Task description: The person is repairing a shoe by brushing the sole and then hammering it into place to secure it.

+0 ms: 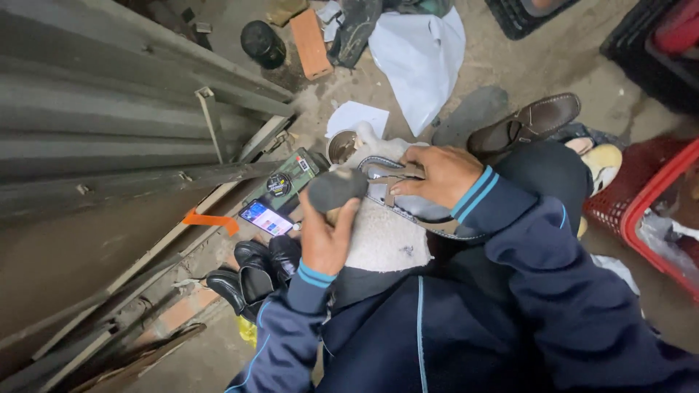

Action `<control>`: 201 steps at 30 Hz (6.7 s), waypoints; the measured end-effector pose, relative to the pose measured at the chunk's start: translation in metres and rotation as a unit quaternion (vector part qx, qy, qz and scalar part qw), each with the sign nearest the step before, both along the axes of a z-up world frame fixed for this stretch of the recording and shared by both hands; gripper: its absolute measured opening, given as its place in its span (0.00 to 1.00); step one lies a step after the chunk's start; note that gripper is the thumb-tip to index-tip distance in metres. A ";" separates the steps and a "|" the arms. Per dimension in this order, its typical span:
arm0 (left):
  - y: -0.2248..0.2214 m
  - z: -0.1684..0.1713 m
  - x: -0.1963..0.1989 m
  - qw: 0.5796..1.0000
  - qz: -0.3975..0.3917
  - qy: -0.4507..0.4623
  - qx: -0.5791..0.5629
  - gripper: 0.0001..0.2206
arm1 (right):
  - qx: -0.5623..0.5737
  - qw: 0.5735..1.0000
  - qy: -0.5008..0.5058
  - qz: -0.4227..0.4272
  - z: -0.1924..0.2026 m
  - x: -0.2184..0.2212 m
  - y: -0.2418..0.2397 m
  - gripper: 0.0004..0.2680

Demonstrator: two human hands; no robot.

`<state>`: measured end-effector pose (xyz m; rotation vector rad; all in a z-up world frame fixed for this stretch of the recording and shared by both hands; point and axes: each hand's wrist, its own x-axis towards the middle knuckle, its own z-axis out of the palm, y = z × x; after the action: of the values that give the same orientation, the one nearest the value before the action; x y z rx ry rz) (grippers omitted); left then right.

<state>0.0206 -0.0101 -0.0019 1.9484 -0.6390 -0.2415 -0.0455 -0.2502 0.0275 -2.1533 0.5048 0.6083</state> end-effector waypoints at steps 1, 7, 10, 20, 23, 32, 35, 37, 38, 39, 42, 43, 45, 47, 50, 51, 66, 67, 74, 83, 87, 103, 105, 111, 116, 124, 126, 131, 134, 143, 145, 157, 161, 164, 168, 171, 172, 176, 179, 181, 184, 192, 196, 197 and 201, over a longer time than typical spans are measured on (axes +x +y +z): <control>0.003 0.010 -0.001 1.000 -0.003 -0.002 -0.002 0.22 | -0.002 1.000 -0.002 -0.003 0.000 0.002 -0.001 0.21; 0.003 0.026 -0.024 0.998 0.003 -0.041 0.051 0.28 | 0.013 1.000 0.004 -0.016 0.006 -0.002 0.004 0.23; 0.008 0.022 -0.026 0.997 -0.017 -0.016 0.079 0.29 | 0.037 0.998 0.019 -0.037 0.021 -0.006 0.004 0.24; -0.001 0.020 -0.023 0.994 -0.004 -0.089 0.060 0.26 | 0.046 0.997 -0.004 -0.066 0.021 -0.016 0.010 0.22; 0.009 0.024 -0.021 0.995 0.008 -0.058 0.083 0.26 | 0.057 0.996 -0.017 -0.069 0.017 -0.017 0.011 0.23; 0.018 0.019 -0.009 0.997 -0.014 -0.007 0.070 0.19 | 0.019 0.999 0.001 0.040 0.019 -0.011 -0.001 0.24; 0.024 0.010 -0.008 0.998 0.013 0.013 0.062 0.20 | 0.039 0.998 0.020 0.046 0.014 -0.013 -0.006 0.24; 0.018 0.016 -0.008 0.998 0.026 0.009 0.049 0.20 | 0.040 0.997 0.016 0.061 0.008 -0.009 -0.008 0.24; 0.011 0.027 -0.010 0.998 -0.005 0.013 0.055 0.20 | 0.032 0.996 0.020 0.076 0.001 -0.007 -0.009 0.25; 0.002 0.037 -0.010 0.997 -0.038 0.015 0.060 0.19 | 0.022 0.995 0.024 0.089 -0.007 -0.005 -0.012 0.26; 0.011 0.053 -0.005 0.996 0.001 0.039 0.082 0.20 | 0.028 0.994 0.029 0.106 -0.004 -0.009 -0.014 0.27; 0.003 0.047 -0.006 0.996 0.002 0.040 0.081 0.20 | 0.027 0.993 0.031 0.107 -0.002 -0.008 -0.016 0.27; -0.010 0.038 -0.003 0.992 -0.010 0.015 0.128 0.23 | 0.037 0.992 0.041 0.118 0.005 -0.002 -0.017 0.26; -0.005 0.034 -0.003 0.990 -0.001 0.035 0.133 0.24 | 0.038 0.990 0.036 0.132 0.001 -0.002 -0.016 0.26; 0.003 0.038 0.000 0.992 0.018 0.059 0.114 0.22 | 0.038 0.991 0.021 0.130 -0.010 -0.010 -0.015 0.24; 0.009 0.042 0.001 0.994 0.048 0.050 0.084 0.18 | 0.030 0.991 -0.002 0.133 -0.013 -0.009 -0.013 0.23; 0.001 0.039 -0.007 0.987 -0.107 -0.093 0.078 0.31 | -0.358 0.801 -0.480 0.021 -0.039 -0.099 0.078 0.11; -0.003 0.045 -0.007 0.987 -0.106 -0.095 0.077 0.31 | -0.358 0.799 -0.482 0.022 -0.035 -0.098 0.077 0.11; -0.006 0.036 -0.014 0.989 -0.088 -0.109 0.049 0.33 | -0.368 0.810 -0.458 0.006 -0.018 -0.098 0.079 0.10; 0.001 0.032 -0.031 0.984 -0.114 -0.118 0.072 0.31 | -0.387 0.796 -0.466 0.008 -0.022 -0.101 0.083 0.08; -0.003 0.054 -0.039 0.988 -0.107 -0.065 0.088 0.27 | -0.386 0.785 -0.485 0.007 -0.022 -0.105 0.083 0.08; -0.002 0.062 -0.037 0.992 -0.046 -0.103 0.055 0.33 | -0.391 0.781 -0.487 -0.017 -0.028 -0.107 0.096 0.08; 0.000 0.063 -0.038 0.993 -0.061 -0.083 0.053 0.35 | -0.381 0.793 -0.474 -0.041 -0.017 -0.107 0.101 0.10; -0.011 0.052 -0.036 0.987 -0.076 -0.054 0.127 0.31 | -0.401 0.801 -0.443 -0.044 -0.013 -0.111 0.119 0.13; -0.002 0.056 -0.029 0.994 -0.056 -0.085 -0.030 0.39 | -0.388 0.826 -0.408 -0.034 -0.020 -0.113 0.122 0.15; -0.016 0.036 -0.025 0.949 -0.159 -0.042 0.270 0.32 | -0.323 0.823 -0.462 -0.067 0.006 -0.138 0.131 0.11; -0.010 0.030 -0.029 0.963 -0.131 -0.031 0.235 0.31 | -0.048 0.913 -0.344 -0.212 0.013 -0.150 0.139 0.10; -0.013 0.031 -0.036 0.967 -0.103 -0.013 0.231 0.32 | 0.315 0.812 -0.095 -0.483 0.006 -0.124 0.126 0.19; -0.014 0.036 -0.042 0.972 -0.082 0.009 0.221 0.31 | 0.361 0.703 -0.067 -0.610 0.027 -0.096 0.130 0.21; -0.017 0.041 -0.051 0.972 -0.066 0.029 0.224 0.31 | 0.344 0.673 -0.124 -0.643 0.012 -0.061 0.114 0.21; -0.016 0.050 -0.051 0.973 -0.057 0.028 0.224 0.30 | 0.322 0.708 -0.119 -0.617 -0.009 -0.060 0.108 0.21; 0.042 0.045 -0.045 0.992 -0.007 0.098 0.081 0.28 | 0.220 0.927 -0.172 -0.250 -0.059 -0.076 0.085 0.29; 0.033 0.037 -0.046 0.999 -0.023 -0.023 0.000 0.25 | 0.194 0.927 -0.202 -0.248 -0.064 -0.077 0.086 0.32; 0.036 0.027 -0.042 0.998 -0.021 -0.039 0.052 0.27 | 0.183 0.934 -0.170 -0.256 -0.062 -0.082 0.086 0.31; 0.045 0.037 -0.028 0.997 0.041 -0.054 -0.041 0.24 | 0.195 0.924 -0.151 -0.291 -0.071 -0.088 0.083 0.31; 0.027 0.020 -0.044 0.989 -0.044 -0.023 0.139 0.23 | 0.186 0.928 -0.152 -0.284 -0.063 -0.084 0.082 0.31; 0.029 0.020 -0.043 0.989 -0.040 -0.022 0.138 0.23 | 0.186 0.930 -0.151 -0.280 -0.055 -0.085 0.084 0.31; 0.028 0.018 -0.041 0.988 -0.058 0.020 0.142 0.22 | 0.115 0.953 -0.068 -0.273 -0.006 -0.078 0.090 0.34; 0.022 0.028 -0.035 0.985 -0.054 0.043 0.156 0.22 | 0.084 0.954 -0.067 -0.281 0.011 -0.063 0.091 0.35; 0.020 0.040 -0.033 0.984 -0.040 0.071 0.155 0.23 | 0.075 0.948 -0.090 -0.296 0.011 -0.058 0.093 0.33; 0.018 0.051 -0.039 0.992 0.007 0.055 0.111 0.30 | 0.092 0.945 -0.122 -0.290 0.007 -0.059 0.094 0.32; 0.012 0.078 -0.046 0.997 0.006 -0.006 0.080 0.32 | 0.075 0.954 -0.158 -0.241 -0.012 -0.069 0.088 0.30; 0.021 0.042 -0.047 0.997 0.006 -0.046 0.053 0.34 | 0.075 0.953 -0.167 -0.243 -0.007 -0.070 0.087 0.29; 0.019 0.040 -0.047 0.997 -0.018 -0.044 0.061 0.32 | 0.078 0.955 -0.149 -0.246 -0.004 -0.069 0.087 0.29; 0.024 0.052 -0.042 0.997 0.000 -0.076 -0.001 0.33 | 0.074 0.958 -0.118 -0.250 -0.013 -0.071 0.079 0.30</control>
<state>-0.0218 0.0141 0.0504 1.9778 -0.7368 -0.0928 -0.1161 -0.1716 0.0143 -1.8234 0.8066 0.1025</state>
